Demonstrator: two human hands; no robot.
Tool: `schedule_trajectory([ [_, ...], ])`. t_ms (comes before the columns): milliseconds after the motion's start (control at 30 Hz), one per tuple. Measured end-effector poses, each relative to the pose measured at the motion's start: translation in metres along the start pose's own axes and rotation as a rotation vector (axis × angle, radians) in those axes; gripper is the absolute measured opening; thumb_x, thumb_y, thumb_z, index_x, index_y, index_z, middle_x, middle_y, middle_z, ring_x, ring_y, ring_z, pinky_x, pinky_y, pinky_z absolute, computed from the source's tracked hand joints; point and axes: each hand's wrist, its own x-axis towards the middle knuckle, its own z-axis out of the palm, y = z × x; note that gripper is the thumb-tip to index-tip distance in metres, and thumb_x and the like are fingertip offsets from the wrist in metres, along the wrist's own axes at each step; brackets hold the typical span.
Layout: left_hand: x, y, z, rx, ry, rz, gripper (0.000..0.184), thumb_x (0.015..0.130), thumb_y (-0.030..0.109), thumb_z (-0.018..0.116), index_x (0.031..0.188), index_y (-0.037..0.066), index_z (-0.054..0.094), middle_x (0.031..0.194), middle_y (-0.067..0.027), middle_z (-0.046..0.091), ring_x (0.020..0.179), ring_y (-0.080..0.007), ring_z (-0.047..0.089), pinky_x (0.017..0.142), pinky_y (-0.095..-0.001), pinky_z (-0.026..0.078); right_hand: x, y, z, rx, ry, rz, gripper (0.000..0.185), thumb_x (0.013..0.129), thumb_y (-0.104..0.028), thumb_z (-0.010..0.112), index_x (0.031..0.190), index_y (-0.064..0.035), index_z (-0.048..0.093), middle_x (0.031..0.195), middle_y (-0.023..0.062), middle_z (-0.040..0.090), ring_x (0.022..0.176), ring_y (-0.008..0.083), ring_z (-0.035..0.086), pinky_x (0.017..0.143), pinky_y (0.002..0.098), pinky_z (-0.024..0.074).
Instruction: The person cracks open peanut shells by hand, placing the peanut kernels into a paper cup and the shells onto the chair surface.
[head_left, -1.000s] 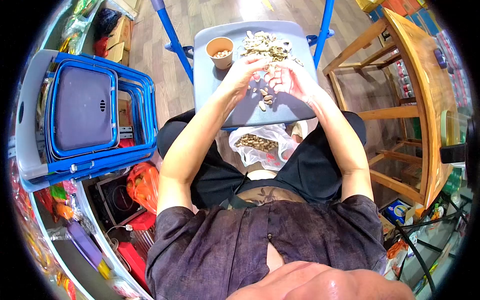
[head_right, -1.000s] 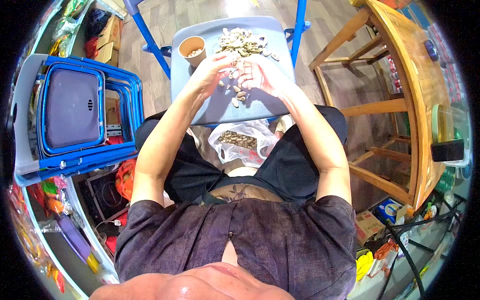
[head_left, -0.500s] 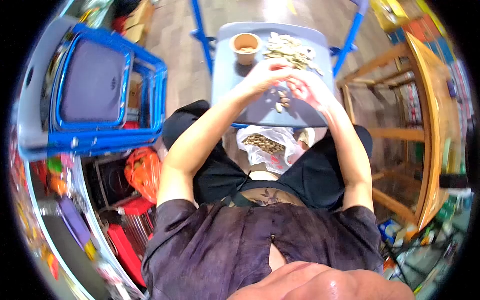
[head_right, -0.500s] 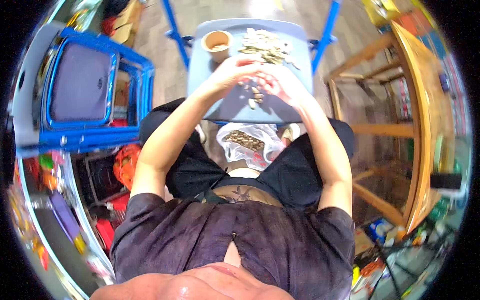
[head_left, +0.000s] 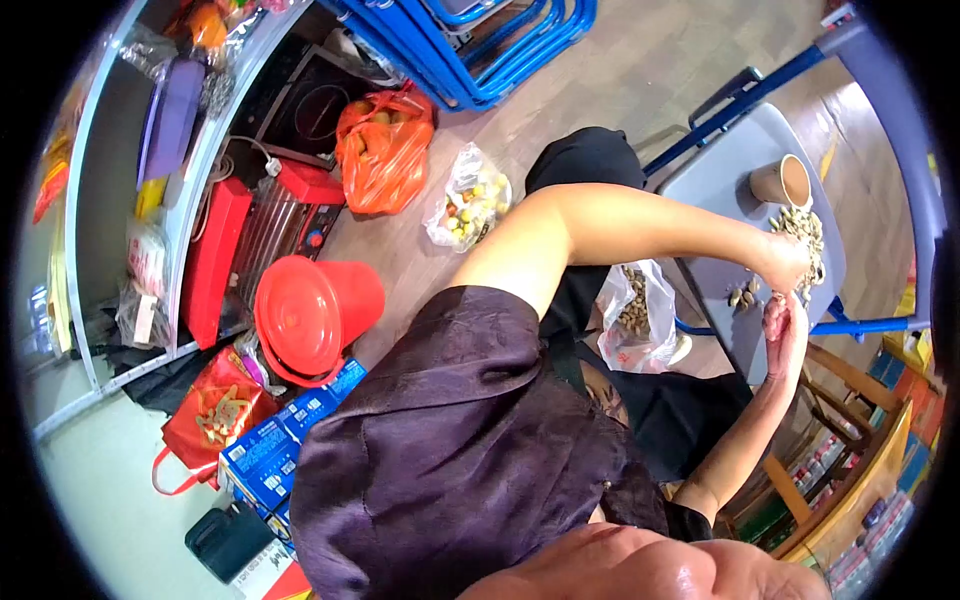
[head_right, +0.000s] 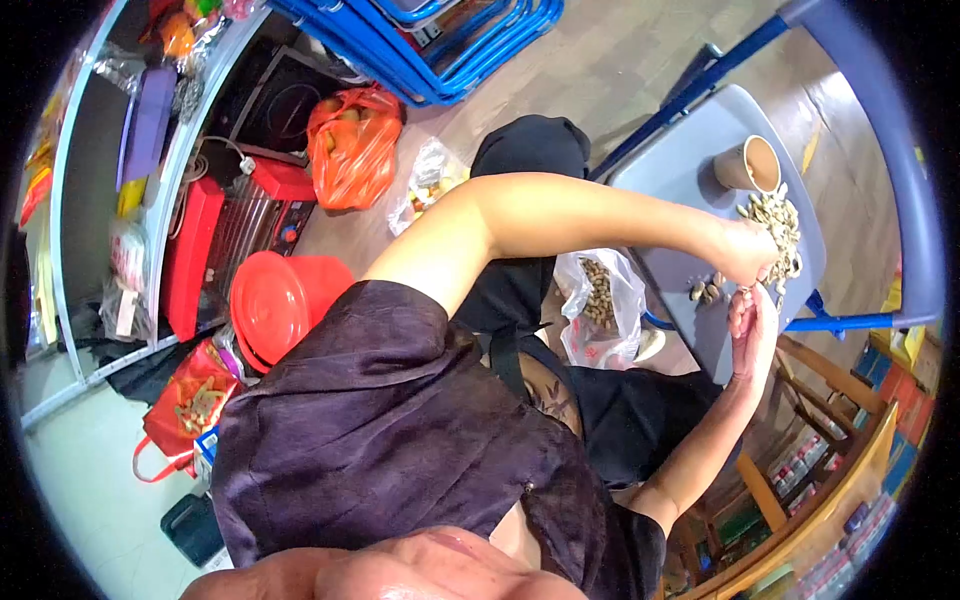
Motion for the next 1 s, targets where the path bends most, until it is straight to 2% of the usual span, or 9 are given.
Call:
schedule_trajectory([
  [100,-0.014,0.008,-0.011,0.023,0.042,0.023,0.026,0.07,0.021,0.066,0.084,0.0,0.072,0.083,-0.0217,0.068,0.082,-0.0334,0.068,0.074,-0.0417,0.054,0.007,0.004,-0.001,0.025,-0.025,0.007,0.02,0.098,-0.024,0.05,0.087,-0.0071,0.052,0.067,-0.0016,0.048,0.048,0.0048,0.039,0.04,0.0177,0.0274],
  [267,-0.005,0.0,-0.008,0.001,0.136,-0.012,0.027,0.07,0.022,0.064,0.081,-0.002,0.071,0.082,-0.0227,0.068,0.082,-0.0323,0.069,0.074,-0.0416,0.054,0.016,0.006,0.01,0.211,-0.003,0.051,0.017,0.098,-0.023,0.051,0.095,-0.0059,0.053,0.071,-0.0024,0.048,0.053,0.004,0.039,0.041,0.0165,0.0277],
  [333,-0.003,-0.002,-0.011,-0.12,0.16,-0.074,0.019,0.07,0.018,0.066,0.073,0.0,0.069,0.072,-0.0225,0.066,0.07,-0.035,0.067,0.065,-0.042,0.053,0.02,0.007,0.002,0.243,-0.061,0.055,0.017,0.098,-0.023,0.051,0.097,-0.0058,0.053,0.072,-0.0026,0.048,0.054,0.0039,0.039,0.043,0.0162,0.029],
  [467,0.005,-0.01,-0.005,-0.238,0.239,-0.12,0.02,0.073,0.014,0.061,0.081,-0.002,0.07,0.078,-0.0208,0.068,0.072,-0.0302,0.069,0.064,-0.0422,0.054,0.023,0.005,0.0,0.283,-0.004,-0.098,0.017,0.098,-0.022,0.051,0.099,-0.0056,0.054,0.074,-0.0027,0.049,0.057,0.0043,0.041,0.048,0.0161,0.0331],
  [567,0.01,-0.012,0.007,-1.106,0.235,-0.409,0.007,0.075,0.004,0.067,0.075,-0.003,0.067,0.071,-0.0133,0.065,0.062,-0.0224,0.063,0.054,-0.0336,0.051,0.018,-0.001,-0.006,0.103,0.196,-0.347,0.017,0.097,-0.021,0.053,0.096,-0.0042,0.057,0.078,0.0001,0.057,0.066,0.005,0.049,0.054,0.0179,0.0359],
  [600,0.007,-0.009,0.012,-1.105,0.232,-0.411,0.007,0.075,0.004,0.067,0.075,-0.003,0.067,0.071,-0.0133,0.065,0.062,-0.0224,0.063,0.054,-0.0336,0.051,0.013,-0.004,-0.001,0.011,0.26,-0.439,0.018,0.098,-0.021,0.053,0.096,-0.0039,0.058,0.078,0.0003,0.058,0.068,0.0051,0.05,0.056,0.0187,0.0376],
  [667,0.001,-0.002,0.022,-1.589,-0.012,-0.431,0.005,0.076,-0.002,0.067,0.072,-0.001,0.065,0.067,-0.0093,0.06,0.061,-0.0188,0.059,0.057,-0.0313,0.051,0.014,-0.004,-0.001,-0.073,0.329,-0.524,0.019,0.098,-0.021,0.053,0.097,-0.0034,0.06,0.081,0.0008,0.06,0.071,0.0063,0.052,0.063,0.0211,0.0418],
  [733,0.0,0.003,0.033,-1.643,-0.121,-0.328,0.008,0.081,0.003,0.065,0.087,-0.001,0.063,0.077,-0.0099,0.06,0.068,-0.018,0.058,0.066,-0.0309,0.052,0.008,-0.006,0.012,-0.223,0.475,-0.654,0.022,0.098,-0.021,0.053,0.094,-0.002,0.063,0.085,0.0016,0.061,0.075,0.0075,0.054,0.069,0.0225,0.0432],
  [1000,0.01,0.01,0.039,-1.706,-0.047,-0.384,0.009,0.09,0.011,0.062,0.092,0.002,0.065,0.087,-0.0085,0.065,0.079,-0.0189,0.061,0.073,-0.0333,0.053,0.005,0.001,0.025,-0.431,0.526,-0.766,0.02,0.098,-0.016,0.053,0.088,0.0001,0.062,0.085,0.0001,0.059,0.079,0.007,0.051,0.074,0.0222,0.0419],
])
